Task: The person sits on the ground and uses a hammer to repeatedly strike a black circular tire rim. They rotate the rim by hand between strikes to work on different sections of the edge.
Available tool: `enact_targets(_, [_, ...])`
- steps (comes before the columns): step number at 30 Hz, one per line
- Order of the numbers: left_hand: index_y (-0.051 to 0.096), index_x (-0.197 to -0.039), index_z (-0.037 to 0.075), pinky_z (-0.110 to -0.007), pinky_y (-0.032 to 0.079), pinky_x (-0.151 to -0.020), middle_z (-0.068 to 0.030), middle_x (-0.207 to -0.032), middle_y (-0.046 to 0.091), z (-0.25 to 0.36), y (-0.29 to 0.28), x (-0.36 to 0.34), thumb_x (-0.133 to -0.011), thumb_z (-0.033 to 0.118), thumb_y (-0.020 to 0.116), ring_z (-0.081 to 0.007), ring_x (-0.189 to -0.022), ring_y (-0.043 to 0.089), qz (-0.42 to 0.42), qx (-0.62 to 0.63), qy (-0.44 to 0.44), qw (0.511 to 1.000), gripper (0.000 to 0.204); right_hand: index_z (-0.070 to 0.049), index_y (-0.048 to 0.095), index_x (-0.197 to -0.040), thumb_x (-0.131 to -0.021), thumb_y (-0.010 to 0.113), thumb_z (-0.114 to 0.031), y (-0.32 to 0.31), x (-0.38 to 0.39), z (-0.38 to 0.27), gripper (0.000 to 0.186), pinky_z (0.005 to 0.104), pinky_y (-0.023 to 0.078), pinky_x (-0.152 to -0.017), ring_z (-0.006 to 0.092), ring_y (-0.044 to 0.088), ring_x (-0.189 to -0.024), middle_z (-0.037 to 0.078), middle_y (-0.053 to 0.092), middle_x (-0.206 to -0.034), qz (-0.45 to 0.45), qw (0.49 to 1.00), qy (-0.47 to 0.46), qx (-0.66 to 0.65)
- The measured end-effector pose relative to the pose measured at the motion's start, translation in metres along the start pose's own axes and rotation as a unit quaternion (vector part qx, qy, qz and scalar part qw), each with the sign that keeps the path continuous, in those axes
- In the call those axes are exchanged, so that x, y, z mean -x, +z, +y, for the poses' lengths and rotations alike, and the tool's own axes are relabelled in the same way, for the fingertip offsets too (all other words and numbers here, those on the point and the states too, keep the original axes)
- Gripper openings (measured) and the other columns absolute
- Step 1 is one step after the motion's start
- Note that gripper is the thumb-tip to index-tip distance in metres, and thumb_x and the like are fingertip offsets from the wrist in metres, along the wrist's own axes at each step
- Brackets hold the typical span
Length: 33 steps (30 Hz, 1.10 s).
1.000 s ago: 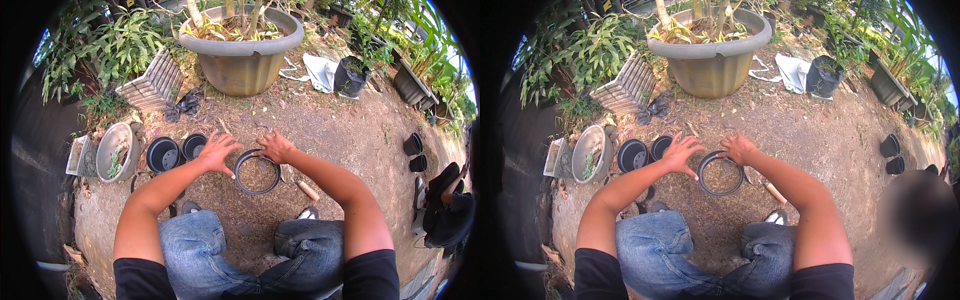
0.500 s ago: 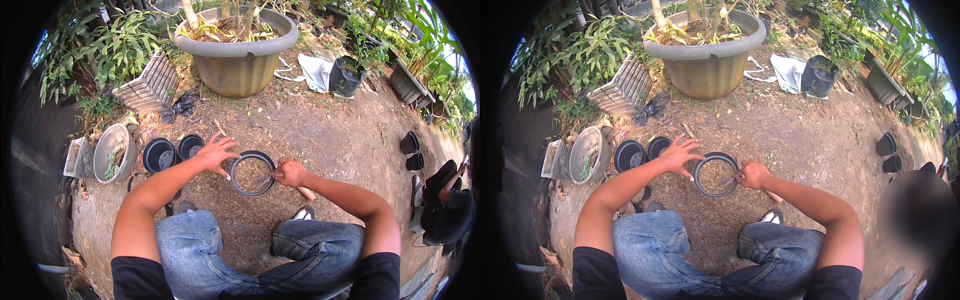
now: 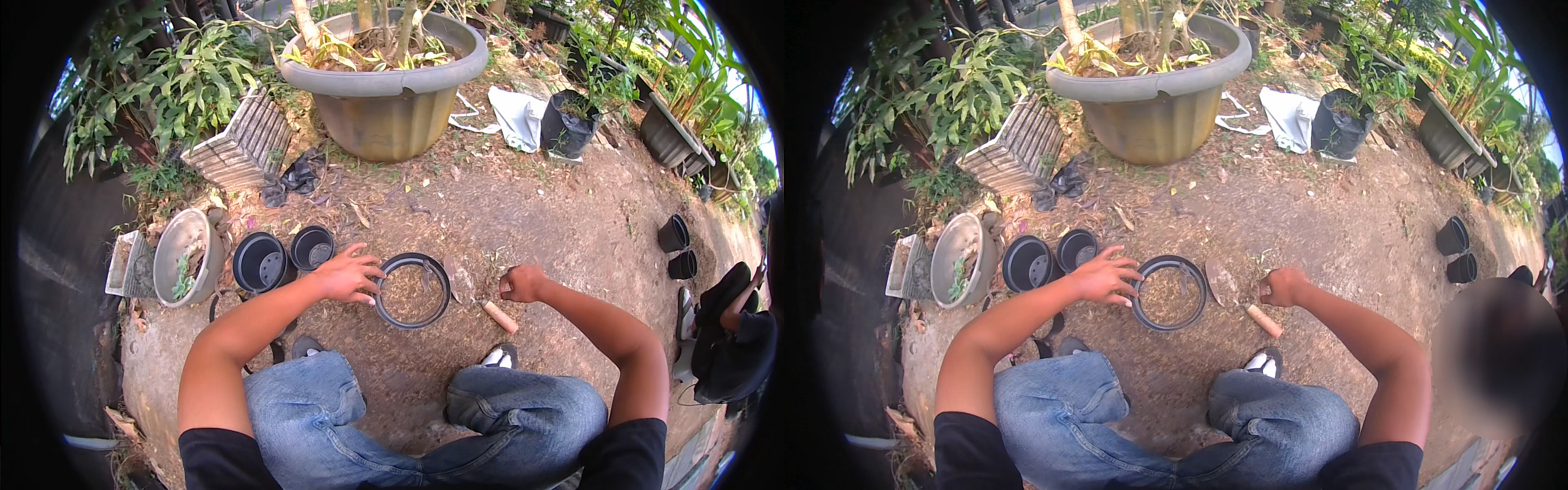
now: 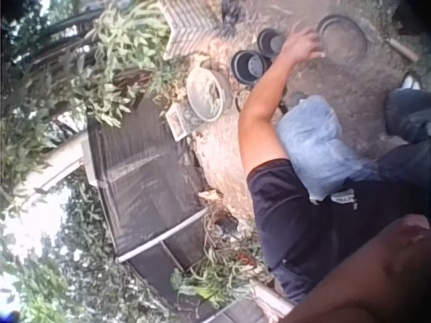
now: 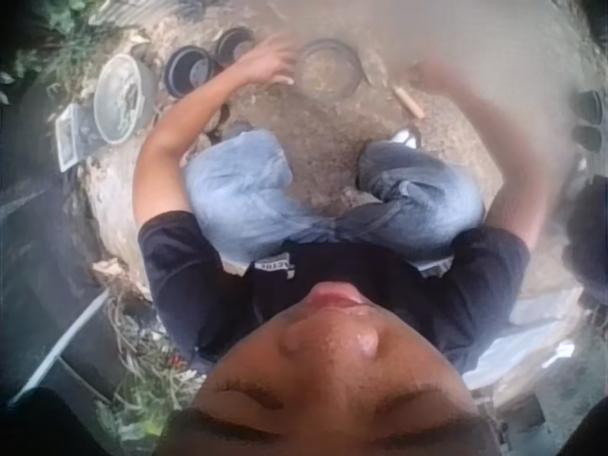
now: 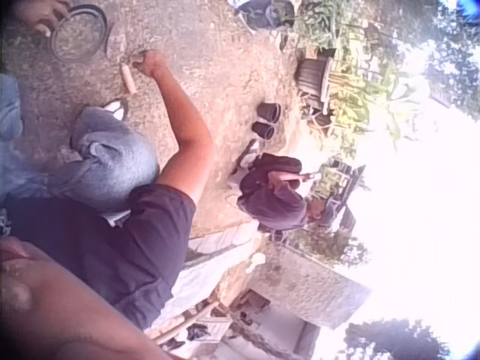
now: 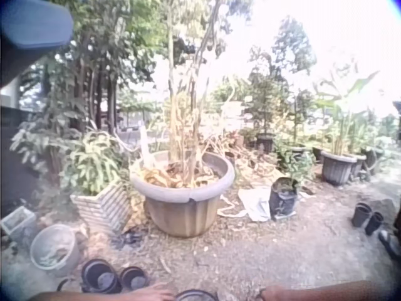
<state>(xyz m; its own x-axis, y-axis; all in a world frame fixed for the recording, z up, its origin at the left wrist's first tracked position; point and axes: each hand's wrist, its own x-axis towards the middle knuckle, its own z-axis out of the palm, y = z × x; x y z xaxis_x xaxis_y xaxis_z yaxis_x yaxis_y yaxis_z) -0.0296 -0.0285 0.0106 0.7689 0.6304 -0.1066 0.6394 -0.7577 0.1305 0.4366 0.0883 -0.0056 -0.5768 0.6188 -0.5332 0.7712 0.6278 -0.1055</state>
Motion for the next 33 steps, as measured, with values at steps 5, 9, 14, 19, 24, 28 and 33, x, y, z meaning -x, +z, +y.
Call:
enact_targets(5, [0.083, -0.11, 0.032, -0.061, 0.024, -0.124, 0.0057, -0.139, 0.068, 0.001, 0.001, 0.007, -0.09, 0.056, 0.074, -0.0212, -0.138, 0.055, -0.001, 0.029, -0.027, 0.999, 0.032, -0.019, 0.072, -0.125, -0.091, 0.066, -0.062, 0.065, 0.001, -0.021, 0.055, 0.0479, 0.054, -0.104, 0.0363, 0.066, -0.123, 0.014, 0.067, -0.135, -0.036, 0.991, 0.13, -0.011])
enact_targets(9, [0.083, -0.108, 0.033, -0.059, 0.025, -0.122, 0.0068, -0.138, 0.068, -0.002, 0.005, 0.001, -0.09, 0.057, 0.072, -0.0174, -0.134, 0.057, 0.003, 0.053, -0.034, 0.998, 0.033, -0.016, 0.069, -0.129, -0.091, 0.069, -0.055, 0.123, -0.011, -0.019, 0.055, 0.0516, 0.054, -0.103, 0.0383, 0.066, -0.12, 0.016, 0.062, -0.136, 0.064, 0.989, 0.125, -0.053])
enact_targets(14, [0.085, -0.102, 0.031, -0.055, 0.028, -0.12, 0.0076, -0.133, 0.071, -0.005, 0.012, 0.004, -0.085, 0.056, 0.078, -0.0164, -0.123, 0.064, 0.034, 0.092, -0.041, 0.994, 0.031, -0.023, 0.054, -0.147, -0.095, 0.069, -0.035, 0.106, -0.015, -0.009, 0.056, 0.0522, 0.061, -0.083, 0.0395, 0.073, -0.1, 0.017, 0.063, -0.124, 0.165, 0.979, 0.081, -0.088])
enact_targets(19, [0.085, -0.099, 0.03, -0.053, 0.03, -0.118, 0.0078, -0.131, 0.072, -0.007, 0.012, 0.001, -0.083, 0.055, 0.08, -0.0151, -0.118, 0.066, 0.038, 0.115, -0.039, 0.992, 0.03, -0.023, 0.052, -0.146, -0.099, 0.063, -0.026, 0.068, -0.045, -0.001, 0.048, 0.0538, 0.06, -0.078, 0.0422, 0.073, -0.092, 0.018, 0.067, -0.116, 0.209, 0.971, 0.102, -0.055])
enact_targets(24, [0.085, -0.097, 0.029, -0.052, 0.03, -0.118, 0.0082, -0.132, 0.072, -0.009, 0.009, -0.007, -0.081, 0.055, 0.081, -0.0148, -0.118, 0.067, 0.045, 0.11, -0.031, 0.992, 0.031, -0.021, 0.055, -0.144, -0.099, 0.06, -0.03, 0.081, -0.072, 0.004, 0.046, 0.054, 0.059, -0.083, 0.042, 0.073, -0.094, 0.019, 0.072, -0.113, 0.226, 0.953, 0.172, -0.101])
enact_targets(28, [0.085, -0.098, 0.029, -0.052, 0.03, -0.119, 0.0085, -0.132, 0.072, -0.005, 0.011, 0.004, -0.081, 0.055, 0.08, -0.0147, -0.118, 0.066, 0.042, 0.105, -0.044, 0.993, 0.031, -0.014, 0.06, -0.139, -0.098, 0.062, -0.036, 0.1, -0.051, -0.038, 0.046, 0.0515, 0.058, -0.089, 0.0407, 0.073, -0.104, 0.022, 0.075, -0.109, 0.133, 0.966, 0.141, -0.17])
enact_targets(33, [0.085, -0.101, 0.03, -0.052, 0.029, -0.119, 0.0082, -0.134, 0.071, -0.005, 0.012, 0.003, -0.083, 0.056, 0.079, -0.0144, -0.119, 0.066, 0.033, 0.11, -0.047, 0.992, 0.033, -0.012, 0.069, -0.133, -0.093, 0.075, -0.047, 0.132, -0.025, -0.056, 0.054, 0.048, 0.055, -0.096, 0.0403, 0.072, -0.108, 0.024, 0.075, -0.114, 0.09, 0.921, 0.134, -0.354])
